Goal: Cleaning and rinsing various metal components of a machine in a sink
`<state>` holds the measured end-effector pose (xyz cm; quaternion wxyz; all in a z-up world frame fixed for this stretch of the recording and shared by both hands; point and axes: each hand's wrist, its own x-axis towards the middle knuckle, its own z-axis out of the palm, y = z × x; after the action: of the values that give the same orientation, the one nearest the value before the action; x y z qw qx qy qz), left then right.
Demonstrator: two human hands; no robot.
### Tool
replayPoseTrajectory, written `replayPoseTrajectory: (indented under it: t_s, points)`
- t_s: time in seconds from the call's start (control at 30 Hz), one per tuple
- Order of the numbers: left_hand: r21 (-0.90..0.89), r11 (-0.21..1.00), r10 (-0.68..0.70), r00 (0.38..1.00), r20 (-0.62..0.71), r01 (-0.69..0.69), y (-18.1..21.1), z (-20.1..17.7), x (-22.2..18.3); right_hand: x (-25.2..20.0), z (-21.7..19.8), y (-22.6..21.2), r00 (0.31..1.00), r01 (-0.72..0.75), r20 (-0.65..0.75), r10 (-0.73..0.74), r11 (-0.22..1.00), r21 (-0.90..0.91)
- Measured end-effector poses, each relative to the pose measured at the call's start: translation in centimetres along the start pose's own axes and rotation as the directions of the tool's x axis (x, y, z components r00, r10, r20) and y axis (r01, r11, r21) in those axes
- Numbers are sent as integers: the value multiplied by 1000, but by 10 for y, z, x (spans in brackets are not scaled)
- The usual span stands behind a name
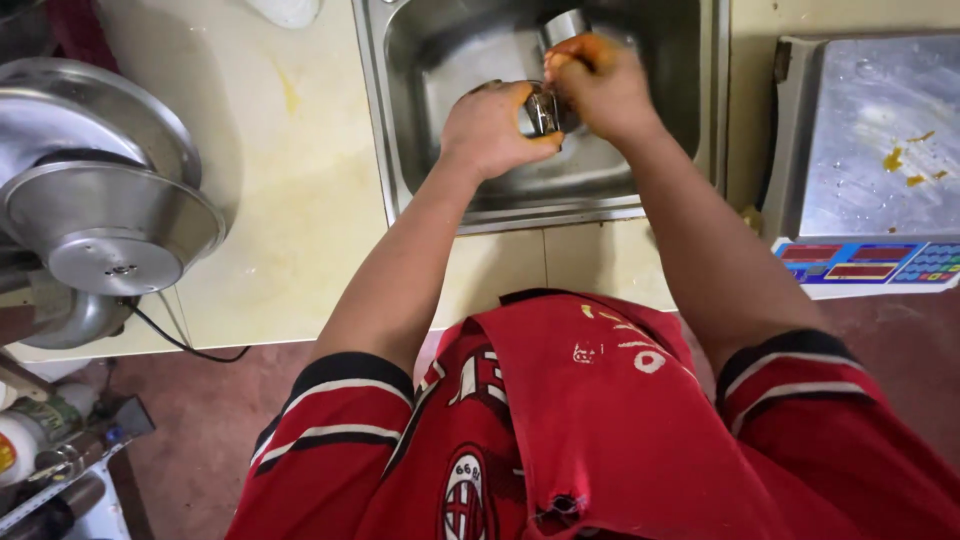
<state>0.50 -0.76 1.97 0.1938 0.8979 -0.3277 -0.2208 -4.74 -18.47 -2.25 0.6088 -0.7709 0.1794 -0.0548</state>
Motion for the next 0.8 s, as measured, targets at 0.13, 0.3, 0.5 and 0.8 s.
replayPoseTrajectory:
  t_s: [0.13,0.3,0.5,0.8]
  points:
    - [-49,999,6,1000,-3,-6,4,-7,-4,-20,4,-19,997,54,-60,-41,969,242]
    - [-49,999,17,1000,20,-16,10,-14,-6,-57,11,-31,884,453,71,-463,806,-381]
    - [-51,998,49,999,-2,-49,8,-9,-7,-78,-4,-15,874,451,71,-481,746,-490]
    - [-40,998,51,999,3,-51,5,-8,-3,-57,13,-30,930,310,-46,-364,847,-432]
